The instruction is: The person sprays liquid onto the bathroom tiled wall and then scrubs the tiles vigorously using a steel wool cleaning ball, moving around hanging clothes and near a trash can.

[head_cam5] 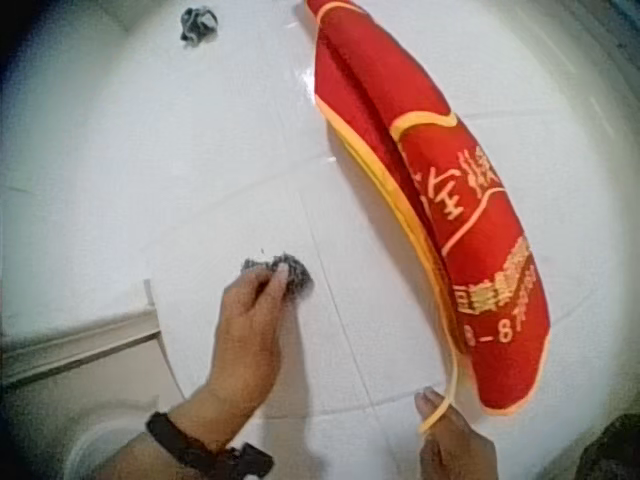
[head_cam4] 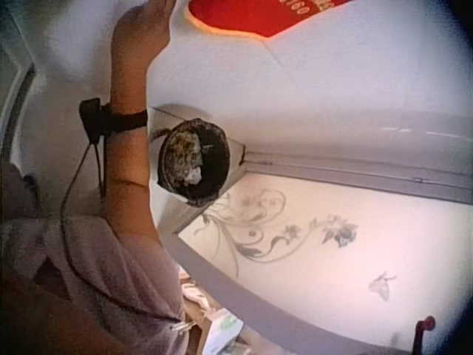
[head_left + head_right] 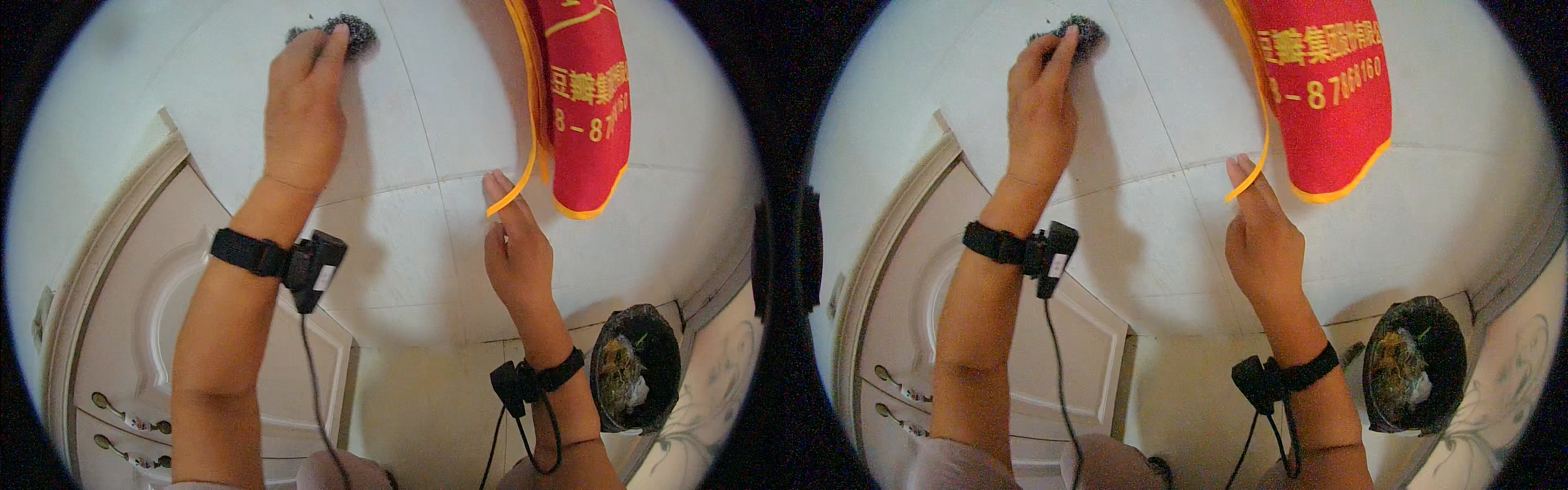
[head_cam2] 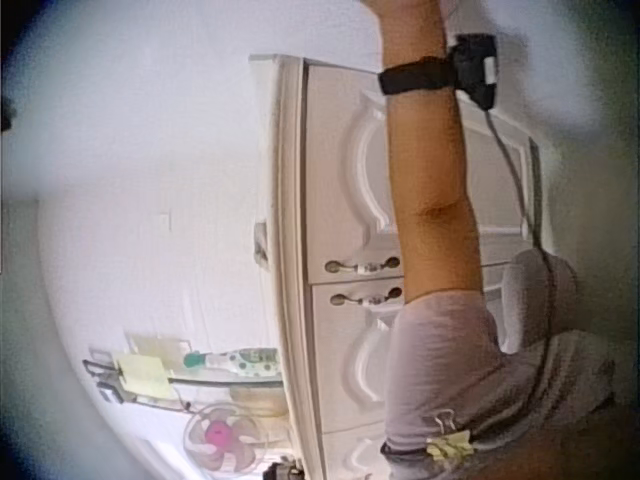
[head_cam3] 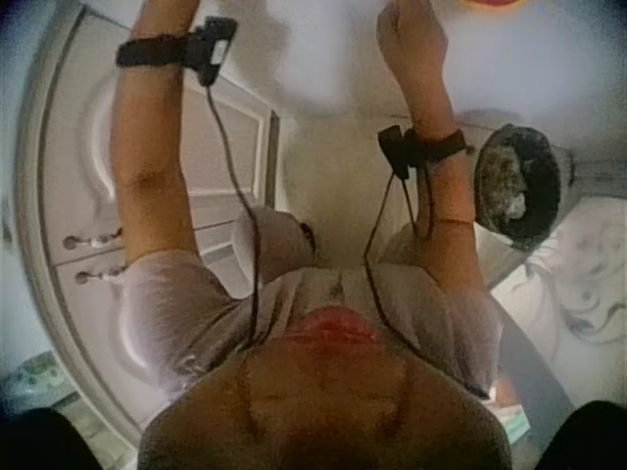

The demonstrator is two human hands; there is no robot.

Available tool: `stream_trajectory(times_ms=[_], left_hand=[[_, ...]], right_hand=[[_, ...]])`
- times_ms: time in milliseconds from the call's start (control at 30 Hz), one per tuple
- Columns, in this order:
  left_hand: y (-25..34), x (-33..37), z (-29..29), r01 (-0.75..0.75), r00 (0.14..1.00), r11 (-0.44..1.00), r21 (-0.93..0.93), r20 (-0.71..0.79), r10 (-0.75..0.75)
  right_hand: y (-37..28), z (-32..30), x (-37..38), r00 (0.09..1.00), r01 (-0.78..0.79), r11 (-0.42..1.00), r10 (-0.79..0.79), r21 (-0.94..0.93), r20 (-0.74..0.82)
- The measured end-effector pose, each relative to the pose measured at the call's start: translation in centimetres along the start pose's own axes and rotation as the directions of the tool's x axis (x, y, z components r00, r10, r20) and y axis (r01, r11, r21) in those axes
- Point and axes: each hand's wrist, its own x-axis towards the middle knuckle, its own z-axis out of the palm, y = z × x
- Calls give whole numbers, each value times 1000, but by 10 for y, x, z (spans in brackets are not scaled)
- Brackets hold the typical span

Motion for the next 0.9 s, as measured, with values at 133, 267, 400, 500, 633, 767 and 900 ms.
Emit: stream_trajectory(times_ms=[133, 267, 400, 500, 633, 767, 900], left_hand=[[76, -64, 0, 57, 945, 865, -499, 306, 113], [91, -87, -14, 135, 815, 838, -529, 541, 210], [45, -41, -12, 50, 904, 947, -317, 418, 93], [54, -48, -2, 116, 956, 907, -405, 292, 8], [122, -78, -6, 455, 665, 723, -520, 738, 112], [93, -84, -9, 105, 893, 900, -423, 438, 101], [-6, -30, -22, 248, 945, 969, 3, 219, -243]], right_hand=[[0, -1, 1, 996, 72, 996, -75, -53, -45], [-3, 5, 2, 1000, 9, 999, -8, -36, 18], [6, 6, 3, 997, -33, 999, 33, 2, 63], [3, 9, 5, 999, 15, 1000, -16, 23, 36], [15, 5, -2, 1000, 30, 995, -30, 90, -9], [-4, -20, -5, 990, -123, 985, 113, 120, 89], [-5, -16, -3, 978, -176, 978, 161, 110, 130]])
